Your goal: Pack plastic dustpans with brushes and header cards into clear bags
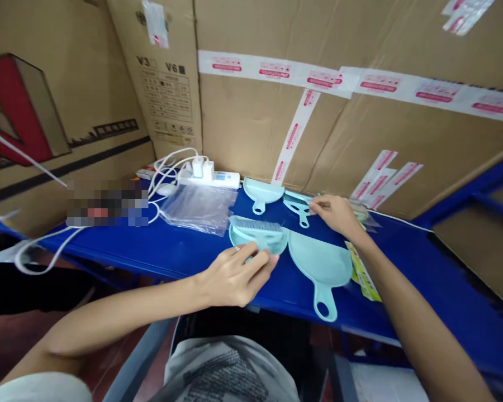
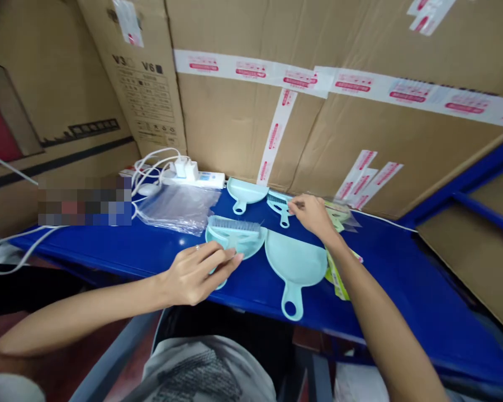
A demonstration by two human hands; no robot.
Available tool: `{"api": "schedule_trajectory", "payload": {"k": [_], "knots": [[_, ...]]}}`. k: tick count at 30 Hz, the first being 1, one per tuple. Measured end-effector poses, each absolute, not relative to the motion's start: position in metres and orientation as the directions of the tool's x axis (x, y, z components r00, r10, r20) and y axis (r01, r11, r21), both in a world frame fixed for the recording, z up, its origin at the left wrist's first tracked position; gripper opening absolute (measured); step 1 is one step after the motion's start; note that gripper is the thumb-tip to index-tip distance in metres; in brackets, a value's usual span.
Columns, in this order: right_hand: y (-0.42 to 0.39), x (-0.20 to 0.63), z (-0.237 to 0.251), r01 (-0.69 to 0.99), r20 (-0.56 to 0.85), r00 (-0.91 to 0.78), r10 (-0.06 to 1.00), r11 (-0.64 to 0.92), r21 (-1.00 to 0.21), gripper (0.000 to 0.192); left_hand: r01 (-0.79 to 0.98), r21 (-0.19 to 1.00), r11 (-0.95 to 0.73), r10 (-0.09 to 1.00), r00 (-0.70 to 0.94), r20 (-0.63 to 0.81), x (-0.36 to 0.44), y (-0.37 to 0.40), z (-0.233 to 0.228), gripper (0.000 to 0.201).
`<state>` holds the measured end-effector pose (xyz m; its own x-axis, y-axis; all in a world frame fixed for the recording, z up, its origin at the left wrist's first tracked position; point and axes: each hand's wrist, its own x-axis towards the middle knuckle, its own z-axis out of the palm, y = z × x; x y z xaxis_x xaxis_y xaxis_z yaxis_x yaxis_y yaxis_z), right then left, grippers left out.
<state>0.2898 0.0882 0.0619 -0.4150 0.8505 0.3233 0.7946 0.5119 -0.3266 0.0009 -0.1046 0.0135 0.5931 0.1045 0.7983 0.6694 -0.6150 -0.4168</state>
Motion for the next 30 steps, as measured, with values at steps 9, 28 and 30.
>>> {"api": "schedule_trajectory", "payload": {"k": [9, 28, 30], "knots": [[-0.067, 0.338, 0.065, 0.82, 0.744, -0.3, 0.598, 0.559, -0.119, 0.02, 0.642, -0.155, -0.751, 0.33, 0.568, 0.754, -0.005, -0.142, 0.0, 0.029], [-0.148, 0.337, -0.012, 0.733, 0.509, -0.605, 0.612, 0.677, 0.058, 0.024, 0.443, 0.268, -0.855, 0.498, 0.562, 0.66, -0.036, -0.141, -0.008, 0.04], [-0.141, 0.339, -0.011, 0.743, 0.489, -0.597, 0.635, 0.668, 0.039, 0.039, 0.43, 0.302, -0.851, 0.516, 0.577, 0.633, -0.043, -0.14, -0.003, 0.039]]}}
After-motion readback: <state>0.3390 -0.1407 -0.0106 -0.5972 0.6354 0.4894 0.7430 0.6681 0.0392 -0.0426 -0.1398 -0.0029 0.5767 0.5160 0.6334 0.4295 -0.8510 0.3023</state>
